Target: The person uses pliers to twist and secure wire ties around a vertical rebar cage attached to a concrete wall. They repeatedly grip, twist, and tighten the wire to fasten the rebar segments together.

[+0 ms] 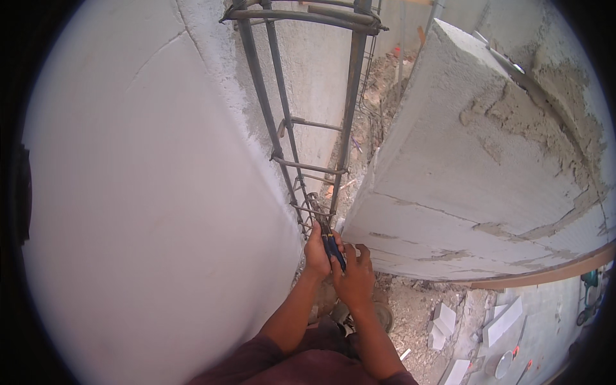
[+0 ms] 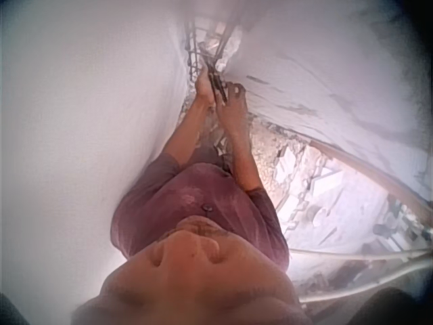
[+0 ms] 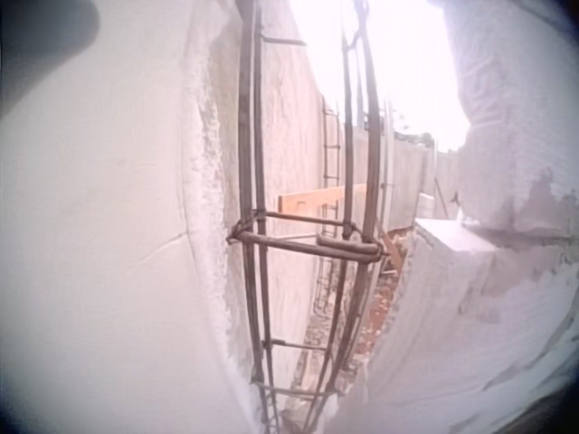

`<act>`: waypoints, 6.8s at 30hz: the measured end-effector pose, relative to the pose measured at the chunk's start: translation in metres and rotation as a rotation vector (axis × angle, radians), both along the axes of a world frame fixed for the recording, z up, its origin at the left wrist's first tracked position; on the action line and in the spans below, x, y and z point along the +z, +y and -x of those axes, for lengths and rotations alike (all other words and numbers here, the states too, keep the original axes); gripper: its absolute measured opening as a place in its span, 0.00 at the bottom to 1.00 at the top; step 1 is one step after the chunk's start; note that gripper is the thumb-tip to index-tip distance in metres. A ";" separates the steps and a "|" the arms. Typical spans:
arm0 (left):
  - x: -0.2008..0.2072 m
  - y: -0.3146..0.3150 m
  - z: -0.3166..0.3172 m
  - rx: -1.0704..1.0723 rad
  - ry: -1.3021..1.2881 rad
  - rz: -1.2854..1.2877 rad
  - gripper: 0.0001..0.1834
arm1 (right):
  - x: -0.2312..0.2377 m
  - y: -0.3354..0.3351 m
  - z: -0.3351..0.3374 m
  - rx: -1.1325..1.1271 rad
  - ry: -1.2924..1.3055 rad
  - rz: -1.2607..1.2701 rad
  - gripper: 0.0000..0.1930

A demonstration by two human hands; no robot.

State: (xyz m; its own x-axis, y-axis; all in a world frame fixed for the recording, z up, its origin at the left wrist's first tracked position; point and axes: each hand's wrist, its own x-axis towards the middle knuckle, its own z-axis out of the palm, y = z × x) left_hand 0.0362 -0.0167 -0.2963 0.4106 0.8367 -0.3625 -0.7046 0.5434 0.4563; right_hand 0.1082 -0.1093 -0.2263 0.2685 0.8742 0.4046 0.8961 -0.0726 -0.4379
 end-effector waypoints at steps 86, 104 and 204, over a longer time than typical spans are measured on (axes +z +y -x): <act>0.016 0.046 0.053 -0.213 0.098 -0.256 0.14 | -0.005 0.045 0.001 0.331 0.790 0.268 0.12; 0.038 0.030 0.014 -0.088 0.366 -0.071 0.12 | 0.013 -0.005 0.017 0.081 0.138 0.278 0.27; 0.189 -0.411 0.290 0.912 2.700 -1.282 0.19 | -0.373 -0.233 0.055 -0.042 1.221 1.413 0.44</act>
